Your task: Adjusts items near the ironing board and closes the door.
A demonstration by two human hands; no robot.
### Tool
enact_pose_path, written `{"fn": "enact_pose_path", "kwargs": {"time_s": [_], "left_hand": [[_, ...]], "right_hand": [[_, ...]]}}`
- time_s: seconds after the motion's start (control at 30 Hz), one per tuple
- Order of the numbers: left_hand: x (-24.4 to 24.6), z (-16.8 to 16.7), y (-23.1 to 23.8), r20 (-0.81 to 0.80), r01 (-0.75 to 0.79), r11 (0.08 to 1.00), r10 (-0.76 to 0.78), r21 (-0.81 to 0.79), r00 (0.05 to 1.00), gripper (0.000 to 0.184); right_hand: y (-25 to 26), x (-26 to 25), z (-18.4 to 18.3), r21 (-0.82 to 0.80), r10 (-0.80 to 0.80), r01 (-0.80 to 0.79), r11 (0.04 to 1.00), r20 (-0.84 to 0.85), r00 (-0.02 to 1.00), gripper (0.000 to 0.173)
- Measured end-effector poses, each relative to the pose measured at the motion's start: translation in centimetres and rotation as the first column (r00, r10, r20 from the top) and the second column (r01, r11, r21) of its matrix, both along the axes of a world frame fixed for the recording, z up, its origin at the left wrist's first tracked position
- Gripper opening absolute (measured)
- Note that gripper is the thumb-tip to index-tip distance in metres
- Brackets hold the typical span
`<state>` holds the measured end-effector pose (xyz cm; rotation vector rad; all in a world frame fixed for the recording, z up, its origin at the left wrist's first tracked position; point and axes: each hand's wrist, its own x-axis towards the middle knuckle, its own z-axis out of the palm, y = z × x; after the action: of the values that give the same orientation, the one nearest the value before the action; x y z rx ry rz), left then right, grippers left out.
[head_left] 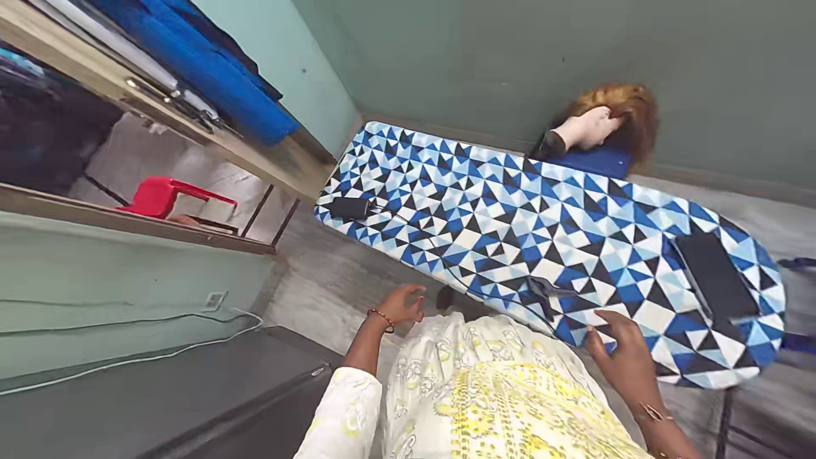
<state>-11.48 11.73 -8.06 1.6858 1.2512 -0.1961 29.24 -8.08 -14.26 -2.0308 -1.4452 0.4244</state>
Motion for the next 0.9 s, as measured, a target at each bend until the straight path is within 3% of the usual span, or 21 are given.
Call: {"fn": "enact_pose_path", "kwargs": {"time_s": [0.1,0.2,0.27,0.37,0.5,0.7,0.9], "left_hand": [[-4.8,-1.1,4.1,-0.007,-0.142,0.979,0.145,0.147,0.989,0.044],[-8.9,-1.5,8.5,-0.041,-0.279,0.919,0.302,0.278,0.953,0.044],[-11.1,-1.9,11.6,-0.091,-0.285,0.898,0.332,0.334,0.939,0.046],[-13.7,-3.9,16.4,-0.187,-0.175,0.863,0.293,0.474,0.937,0.053],[-15.1,-7.4,22.7,-0.251,0.026,0.803,0.155,0.595,0.956,0.074],[-13.7,-6.5,28.0,-0.532,0.336,0.861,-0.092,0.382,0.842,0.094],[-14.4,-7.4,30.6,-0.584,0.497,0.805,-0.243,0.325,0.774,0.095]], "right_hand": [[3.7,-2.5,0.1,-0.056,-0.093,0.094,0.994,0.017,0.996,0.054],[7.5,-5.5,-1.0,-0.155,-0.081,0.092,0.984,0.077,0.994,0.072],[9.2,-7.3,-1.3,-0.278,-0.065,0.101,0.955,0.135,0.989,0.077],[10.4,-10.1,-0.8,-0.446,-0.128,0.183,0.876,0.151,0.98,0.071],[10.5,-11.7,-0.7,-0.512,-0.27,0.334,0.792,0.198,0.942,0.057],[8.6,-11.4,-1.2,-0.546,-0.375,0.388,0.742,0.142,0.916,0.061],[6.9,-12.6,-1.2,-0.532,-0.457,0.428,0.731,0.084,0.885,0.062]]}}
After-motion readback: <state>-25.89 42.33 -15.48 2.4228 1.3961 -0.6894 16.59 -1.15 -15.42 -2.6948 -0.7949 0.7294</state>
